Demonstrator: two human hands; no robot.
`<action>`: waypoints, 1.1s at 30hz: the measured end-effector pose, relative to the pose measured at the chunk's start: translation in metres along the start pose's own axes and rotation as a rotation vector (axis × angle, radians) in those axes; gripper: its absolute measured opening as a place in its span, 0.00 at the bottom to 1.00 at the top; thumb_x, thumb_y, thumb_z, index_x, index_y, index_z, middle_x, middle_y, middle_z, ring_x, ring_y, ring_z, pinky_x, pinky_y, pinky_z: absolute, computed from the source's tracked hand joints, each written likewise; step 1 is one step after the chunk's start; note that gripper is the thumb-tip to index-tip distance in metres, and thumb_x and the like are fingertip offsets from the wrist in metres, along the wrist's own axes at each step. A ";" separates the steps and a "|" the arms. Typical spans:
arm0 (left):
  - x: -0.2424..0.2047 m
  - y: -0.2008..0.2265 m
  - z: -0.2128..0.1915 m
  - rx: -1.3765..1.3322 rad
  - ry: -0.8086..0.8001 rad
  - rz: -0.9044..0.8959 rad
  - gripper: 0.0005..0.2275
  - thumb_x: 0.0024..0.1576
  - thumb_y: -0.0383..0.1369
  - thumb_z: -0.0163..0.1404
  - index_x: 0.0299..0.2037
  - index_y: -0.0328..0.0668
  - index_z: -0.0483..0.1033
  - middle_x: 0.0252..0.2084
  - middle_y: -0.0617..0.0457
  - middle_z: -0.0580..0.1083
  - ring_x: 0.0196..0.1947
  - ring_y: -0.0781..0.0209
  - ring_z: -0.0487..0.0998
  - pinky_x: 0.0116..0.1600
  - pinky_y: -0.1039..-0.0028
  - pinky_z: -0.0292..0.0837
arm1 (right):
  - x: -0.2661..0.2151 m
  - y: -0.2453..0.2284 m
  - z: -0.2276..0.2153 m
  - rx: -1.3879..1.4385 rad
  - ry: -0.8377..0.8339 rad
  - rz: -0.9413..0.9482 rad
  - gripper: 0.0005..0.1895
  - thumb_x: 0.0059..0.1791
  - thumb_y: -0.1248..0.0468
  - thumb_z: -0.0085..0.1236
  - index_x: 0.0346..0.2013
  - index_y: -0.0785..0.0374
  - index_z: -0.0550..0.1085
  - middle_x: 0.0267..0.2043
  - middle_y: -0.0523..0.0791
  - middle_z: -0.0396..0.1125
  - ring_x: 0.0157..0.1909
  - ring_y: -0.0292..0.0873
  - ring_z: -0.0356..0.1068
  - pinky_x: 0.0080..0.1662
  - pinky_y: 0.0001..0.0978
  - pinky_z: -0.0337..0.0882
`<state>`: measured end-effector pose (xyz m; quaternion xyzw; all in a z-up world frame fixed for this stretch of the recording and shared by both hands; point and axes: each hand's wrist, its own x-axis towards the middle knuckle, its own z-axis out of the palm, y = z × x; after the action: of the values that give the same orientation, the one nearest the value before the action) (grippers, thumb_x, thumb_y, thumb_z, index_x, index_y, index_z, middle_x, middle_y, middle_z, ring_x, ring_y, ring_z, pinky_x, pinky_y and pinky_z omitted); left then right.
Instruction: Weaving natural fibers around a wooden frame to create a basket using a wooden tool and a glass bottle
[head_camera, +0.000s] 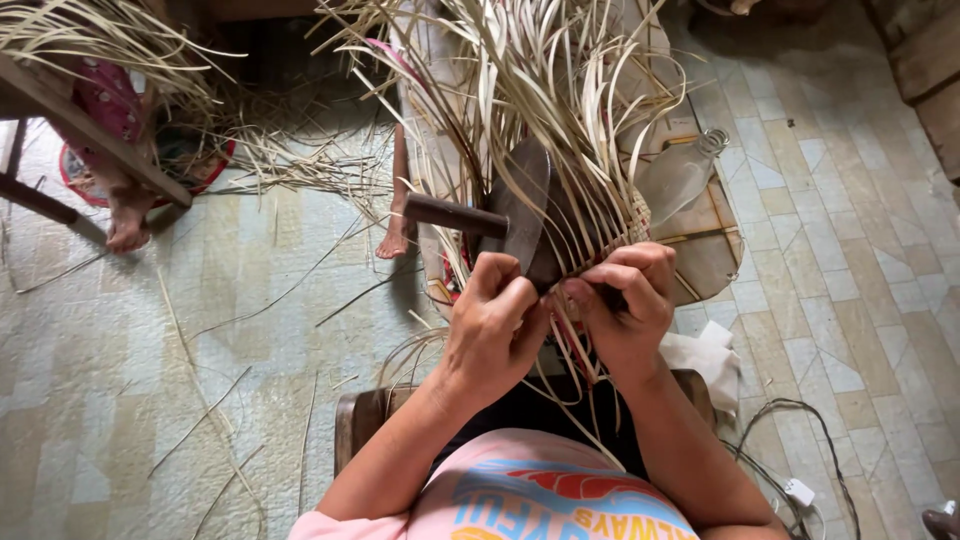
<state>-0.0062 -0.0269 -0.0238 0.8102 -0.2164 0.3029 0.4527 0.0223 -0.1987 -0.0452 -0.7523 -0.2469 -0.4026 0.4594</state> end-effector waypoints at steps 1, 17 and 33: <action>0.000 -0.003 0.000 -0.006 -0.002 0.002 0.13 0.57 0.28 0.55 0.25 0.44 0.62 0.37 0.50 0.63 0.29 0.44 0.71 0.34 0.62 0.71 | -0.001 0.001 0.000 -0.006 0.002 0.001 0.11 0.49 0.60 0.71 0.32 0.59 0.75 0.36 0.43 0.62 0.41 0.48 0.62 0.51 0.41 0.66; 0.007 0.009 -0.026 -0.075 -0.035 0.077 0.05 0.56 0.25 0.50 0.30 0.40 0.67 0.39 0.46 0.66 0.30 0.45 0.71 0.36 0.64 0.72 | -0.003 -0.002 0.004 -0.035 0.018 -0.004 0.11 0.51 0.61 0.69 0.33 0.60 0.74 0.36 0.44 0.61 0.42 0.50 0.61 0.52 0.43 0.66; -0.095 -0.165 -0.109 0.116 -0.006 -0.373 0.03 0.53 0.26 0.60 0.34 0.46 0.83 0.43 0.47 0.72 0.45 0.46 0.74 0.56 0.60 0.69 | -0.005 0.005 0.004 -0.019 0.036 -0.049 0.12 0.50 0.60 0.70 0.31 0.60 0.74 0.35 0.44 0.62 0.40 0.50 0.62 0.53 0.44 0.67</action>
<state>-0.0035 0.1564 -0.1442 0.8620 -0.0459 0.2231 0.4528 0.0248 -0.1973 -0.0533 -0.7429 -0.2533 -0.4295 0.4465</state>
